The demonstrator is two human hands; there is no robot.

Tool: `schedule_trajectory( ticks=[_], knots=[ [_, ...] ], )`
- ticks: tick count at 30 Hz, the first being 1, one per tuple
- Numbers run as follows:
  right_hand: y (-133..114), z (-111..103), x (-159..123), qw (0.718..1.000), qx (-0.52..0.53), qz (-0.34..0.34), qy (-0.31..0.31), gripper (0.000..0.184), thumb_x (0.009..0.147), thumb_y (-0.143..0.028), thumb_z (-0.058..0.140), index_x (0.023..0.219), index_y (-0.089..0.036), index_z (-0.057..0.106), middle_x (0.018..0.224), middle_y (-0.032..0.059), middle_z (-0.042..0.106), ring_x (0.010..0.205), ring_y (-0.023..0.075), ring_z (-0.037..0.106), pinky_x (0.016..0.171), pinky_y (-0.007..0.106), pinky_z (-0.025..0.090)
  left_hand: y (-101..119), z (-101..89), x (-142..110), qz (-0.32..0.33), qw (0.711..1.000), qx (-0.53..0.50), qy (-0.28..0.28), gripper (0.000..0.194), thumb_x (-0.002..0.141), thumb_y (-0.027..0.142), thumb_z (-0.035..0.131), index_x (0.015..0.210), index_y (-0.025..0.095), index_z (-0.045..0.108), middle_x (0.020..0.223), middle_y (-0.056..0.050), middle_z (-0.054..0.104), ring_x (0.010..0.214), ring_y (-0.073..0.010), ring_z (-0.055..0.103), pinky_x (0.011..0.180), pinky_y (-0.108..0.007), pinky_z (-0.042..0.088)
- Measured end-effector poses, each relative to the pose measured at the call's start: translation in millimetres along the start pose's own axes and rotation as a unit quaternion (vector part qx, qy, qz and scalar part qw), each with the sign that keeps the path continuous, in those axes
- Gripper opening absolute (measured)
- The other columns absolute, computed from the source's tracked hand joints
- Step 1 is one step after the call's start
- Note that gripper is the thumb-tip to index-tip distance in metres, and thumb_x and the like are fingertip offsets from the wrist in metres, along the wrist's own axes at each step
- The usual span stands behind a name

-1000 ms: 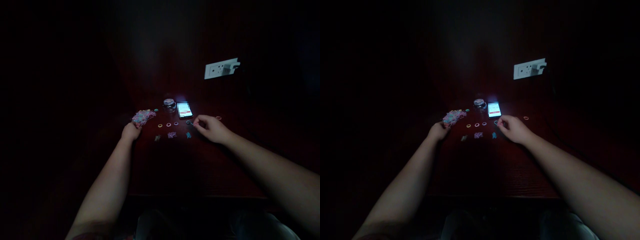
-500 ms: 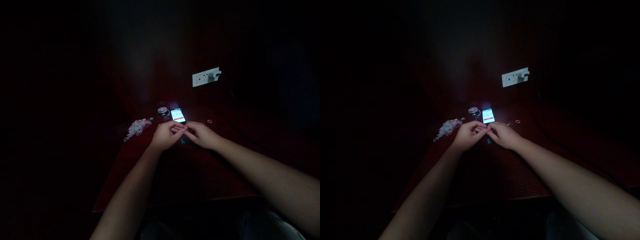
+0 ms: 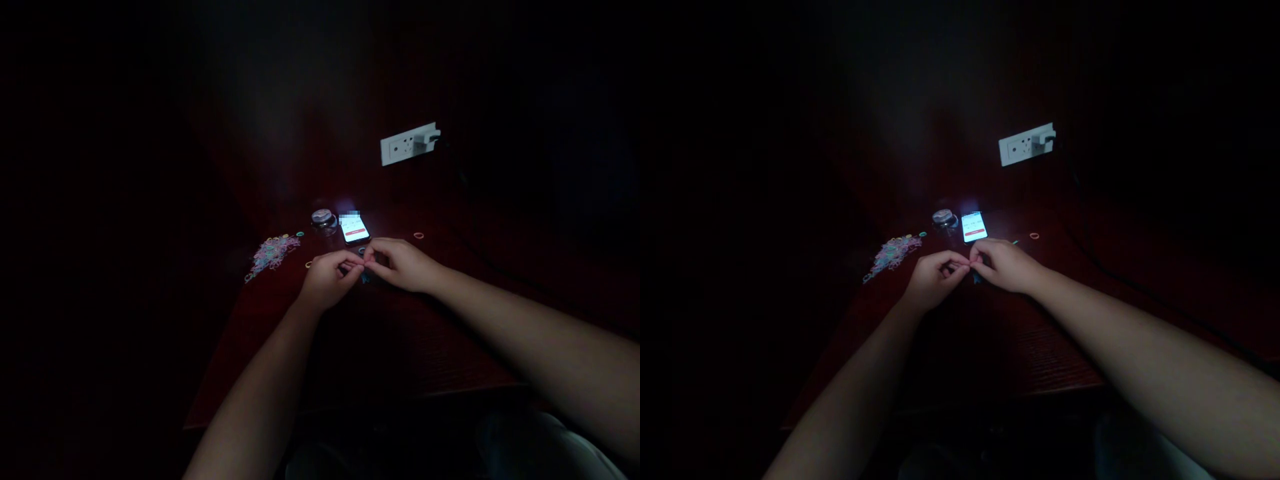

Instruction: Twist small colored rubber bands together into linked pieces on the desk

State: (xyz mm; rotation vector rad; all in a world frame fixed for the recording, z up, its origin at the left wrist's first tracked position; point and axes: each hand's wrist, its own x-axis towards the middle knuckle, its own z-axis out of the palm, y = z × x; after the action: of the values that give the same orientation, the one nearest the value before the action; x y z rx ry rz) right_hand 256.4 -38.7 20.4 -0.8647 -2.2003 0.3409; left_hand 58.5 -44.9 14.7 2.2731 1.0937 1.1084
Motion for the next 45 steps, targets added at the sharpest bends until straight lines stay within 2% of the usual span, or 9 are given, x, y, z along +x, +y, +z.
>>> schedule_trajectory(
  ticks=[5, 14, 30, 41, 45],
  knots=[
    [2.3, 1.5, -1.1, 1.0, 0.017, 0.011, 0.009, 0.005, 0.084, -0.02, 0.057, 0.084, -0.017, 0.061, 0.075, 0.0023, 0.061, 0.064, 0.0129, 0.052, 0.06, 0.025, 0.038, -1.2, 2.1, -1.2, 0.003, 1.0, -0.019, 0.017, 0.012, 0.082, 0.023, 0.066, 0.093, 0.019, 0.071, 0.083, -0.002, 0.073, 0.07, -0.0117, 0.066, 0.056, -0.02, 0.049],
    [-1.9, 1.6, -0.6, 0.999, 0.038, 0.01, 0.027, 0.003, 0.084, -0.018, 0.055, 0.083, -0.017, 0.058, 0.072, 0.0012, 0.056, 0.061, 0.0117, 0.049, 0.056, 0.024, 0.037, 2.9, -2.3, -2.4, 0.019, 0.997, 0.033, 0.071, 0.008, 0.083, 0.023, 0.065, 0.088, 0.02, 0.07, 0.081, -0.002, 0.072, 0.068, -0.012, 0.064, 0.058, -0.022, 0.049],
    [2.2, 0.9, -1.9, 0.998, 0.041, 0.019, 0.033, 0.008, 0.09, -0.021, 0.051, 0.084, -0.018, 0.056, 0.077, 0.0031, 0.059, 0.068, 0.0151, 0.051, 0.062, 0.028, 0.039, 1.4, -2.2, -2.2, 0.026, 0.996, 0.047, 0.073, 0.006, 0.084, 0.024, 0.064, 0.087, 0.02, 0.069, 0.082, 0.0, 0.07, 0.069, -0.0115, 0.061, 0.059, -0.023, 0.047],
    [4.9, 2.5, -1.7, 0.998, 0.032, 0.014, 0.052, 0.008, 0.09, -0.021, 0.05, 0.085, -0.018, 0.056, 0.079, 0.0039, 0.06, 0.071, 0.0162, 0.053, 0.065, 0.029, 0.04, 2.2, -4.1, -2.0, 0.042, 0.994, 0.059, 0.086, 0.006, 0.085, 0.023, 0.063, 0.084, 0.02, 0.068, 0.08, -0.001, 0.069, 0.071, -0.012, 0.062, 0.069, -0.025, 0.051],
    [4.0, 1.0, -1.5, 0.999, 0.031, 0.012, 0.042, 0.009, 0.09, -0.02, 0.049, 0.083, -0.019, 0.054, 0.078, 0.0039, 0.059, 0.071, 0.0168, 0.052, 0.065, 0.029, 0.04, -2.5, -5.1, -1.3, 0.024, 0.992, 0.066, 0.105, 0.009, 0.086, 0.024, 0.06, 0.084, 0.02, 0.067, 0.082, -0.002, 0.069, 0.073, -0.0131, 0.062, 0.07, -0.027, 0.052]
  ],
)
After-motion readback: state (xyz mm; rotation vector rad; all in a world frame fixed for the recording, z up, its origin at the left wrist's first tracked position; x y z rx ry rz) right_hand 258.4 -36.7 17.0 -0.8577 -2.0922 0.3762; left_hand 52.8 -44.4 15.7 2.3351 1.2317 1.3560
